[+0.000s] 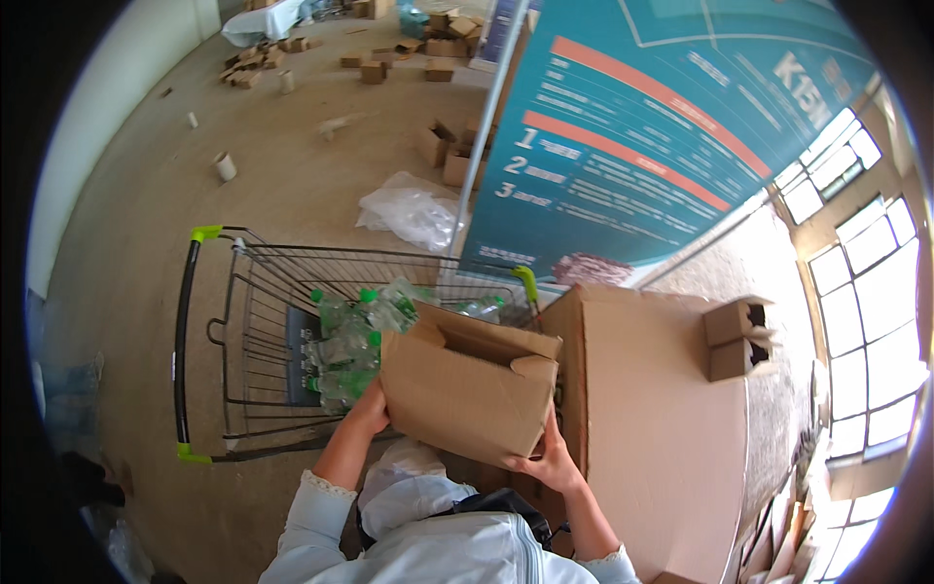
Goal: The person arranges cardboard boxes on a table, picks up several boxes one at a time, and places them into a green shopping cart.
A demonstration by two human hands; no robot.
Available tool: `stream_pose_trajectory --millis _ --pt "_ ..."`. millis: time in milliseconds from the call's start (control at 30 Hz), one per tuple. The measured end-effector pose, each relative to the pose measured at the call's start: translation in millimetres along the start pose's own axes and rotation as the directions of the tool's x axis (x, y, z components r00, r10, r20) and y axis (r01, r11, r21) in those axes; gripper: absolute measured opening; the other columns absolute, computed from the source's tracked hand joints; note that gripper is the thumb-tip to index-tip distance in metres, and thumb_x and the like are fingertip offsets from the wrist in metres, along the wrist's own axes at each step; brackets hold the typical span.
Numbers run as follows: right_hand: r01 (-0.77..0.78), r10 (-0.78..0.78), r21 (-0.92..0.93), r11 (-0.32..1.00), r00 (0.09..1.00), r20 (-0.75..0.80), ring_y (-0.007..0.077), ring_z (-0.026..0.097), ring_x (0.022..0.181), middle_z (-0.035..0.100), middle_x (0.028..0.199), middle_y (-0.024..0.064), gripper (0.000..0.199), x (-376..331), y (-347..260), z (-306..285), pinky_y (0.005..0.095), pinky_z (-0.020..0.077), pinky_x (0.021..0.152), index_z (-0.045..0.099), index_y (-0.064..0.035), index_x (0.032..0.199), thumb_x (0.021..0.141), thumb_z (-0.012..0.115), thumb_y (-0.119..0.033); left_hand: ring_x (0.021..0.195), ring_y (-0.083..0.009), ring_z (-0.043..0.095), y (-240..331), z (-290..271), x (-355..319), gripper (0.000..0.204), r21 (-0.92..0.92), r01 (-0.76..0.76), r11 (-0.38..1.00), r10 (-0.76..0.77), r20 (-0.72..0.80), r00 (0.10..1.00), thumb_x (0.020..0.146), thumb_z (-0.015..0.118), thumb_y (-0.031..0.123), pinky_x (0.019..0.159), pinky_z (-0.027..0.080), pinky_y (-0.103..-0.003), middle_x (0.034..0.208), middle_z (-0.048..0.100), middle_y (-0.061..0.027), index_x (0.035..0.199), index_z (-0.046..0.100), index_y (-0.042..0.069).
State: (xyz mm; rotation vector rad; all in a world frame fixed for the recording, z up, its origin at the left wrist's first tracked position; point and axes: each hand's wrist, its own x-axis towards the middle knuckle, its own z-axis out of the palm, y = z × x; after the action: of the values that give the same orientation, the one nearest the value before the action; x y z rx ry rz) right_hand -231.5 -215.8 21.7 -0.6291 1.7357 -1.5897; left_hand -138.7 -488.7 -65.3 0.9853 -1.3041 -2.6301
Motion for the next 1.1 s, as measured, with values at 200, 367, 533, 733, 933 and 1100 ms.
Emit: stream_pose_trajectory --millis 200,367,533,733,933,1100 --pt "-0.616 0.597 -0.027 0.787 0.751 0.282 0.0176 0.062 0.068 0.060 0.094 0.0096 0.080 124.3 29.3 42.9 0.0346 0.0576 0.053 0.031 -0.0048 0.134 0.078 0.064 -0.051 0.117 -0.0221 0.046 32.9 -89.1 -9.5 0.070 0.181 0.127 0.975 -0.079 -0.249 0.965 0.088 0.031 0.065 0.093 0.040 -0.045 0.130 0.044 -0.0097 0.137 0.037 0.015" --pt "-0.898 0.788 -0.018 0.441 0.377 0.486 0.0169 0.055 0.053 0.056 0.076 0.0059 0.073 171.1 78.3 83.6 0.0333 0.0561 0.054 0.056 -0.0038 0.109 0.076 0.049 -0.069 0.127 -0.0310 0.035 45.0 -137.5 -30.9 0.085 0.235 0.385 0.892 -0.318 -0.278 0.906 0.080 0.043 0.069 0.098 0.036 -0.046 0.145 0.024 -0.0147 0.144 0.022 0.017" --pt "-0.969 0.767 0.044 0.241 0.218 0.603 0.0209 0.052 0.058 0.050 0.088 0.0095 0.084 167.0 70.9 128.4 0.0349 0.0508 0.053 0.052 -0.0031 0.115 0.072 0.046 -0.075 0.092 -0.0263 0.057 81.1 -129.8 -57.9 0.071 0.456 0.404 0.793 -0.045 -0.618 0.785 0.081 0.042 0.064 0.072 0.047 -0.039 0.103 0.059 -0.0153 0.118 0.052 0.004" --pt "-0.969 0.706 0.203 0.140 0.241 0.666 0.0225 0.051 0.060 0.048 0.091 0.0117 0.088 155.1 63.5 146.5 0.0381 0.0497 0.058 0.050 0.0015 0.114 0.072 0.042 -0.076 0.073 -0.0369 0.060 120.9 -112.3 -58.7 0.073 0.798 0.538 0.271 0.214 -0.595 0.775 0.084 0.034 0.066 0.066 0.045 -0.044 0.070 0.060 -0.0228 0.075 0.064 -0.001" --pt "-0.960 0.643 0.243 0.139 0.274 0.715 0.0216 0.052 0.059 0.052 0.089 0.0106 0.086 128.5 40.0 151.6 0.0400 0.0506 0.062 0.051 -0.0007 0.113 0.073 0.039 -0.076 0.076 -0.0375 0.061 153.3 -75.7 -64.9 0.070 0.785 0.572 0.238 0.289 -0.619 0.730 0.084 0.037 0.063 0.068 0.046 -0.045 0.076 0.061 -0.0234 0.074 0.064 -0.001" --pt "-0.905 0.541 0.354 0.234 0.424 0.726 0.0207 0.054 0.062 0.054 0.088 0.0103 0.084 129.2 28.0 147.1 0.0375 0.0519 0.064 0.050 -0.0018 0.115 0.075 0.041 -0.075 0.075 -0.0364 0.061 163.3 -56.9 -79.2 0.062 0.859 0.449 0.247 0.463 -0.512 0.724 0.086 0.040 0.057 0.070 0.046 -0.045 0.074 0.062 -0.0197 0.086 0.063 -0.001"
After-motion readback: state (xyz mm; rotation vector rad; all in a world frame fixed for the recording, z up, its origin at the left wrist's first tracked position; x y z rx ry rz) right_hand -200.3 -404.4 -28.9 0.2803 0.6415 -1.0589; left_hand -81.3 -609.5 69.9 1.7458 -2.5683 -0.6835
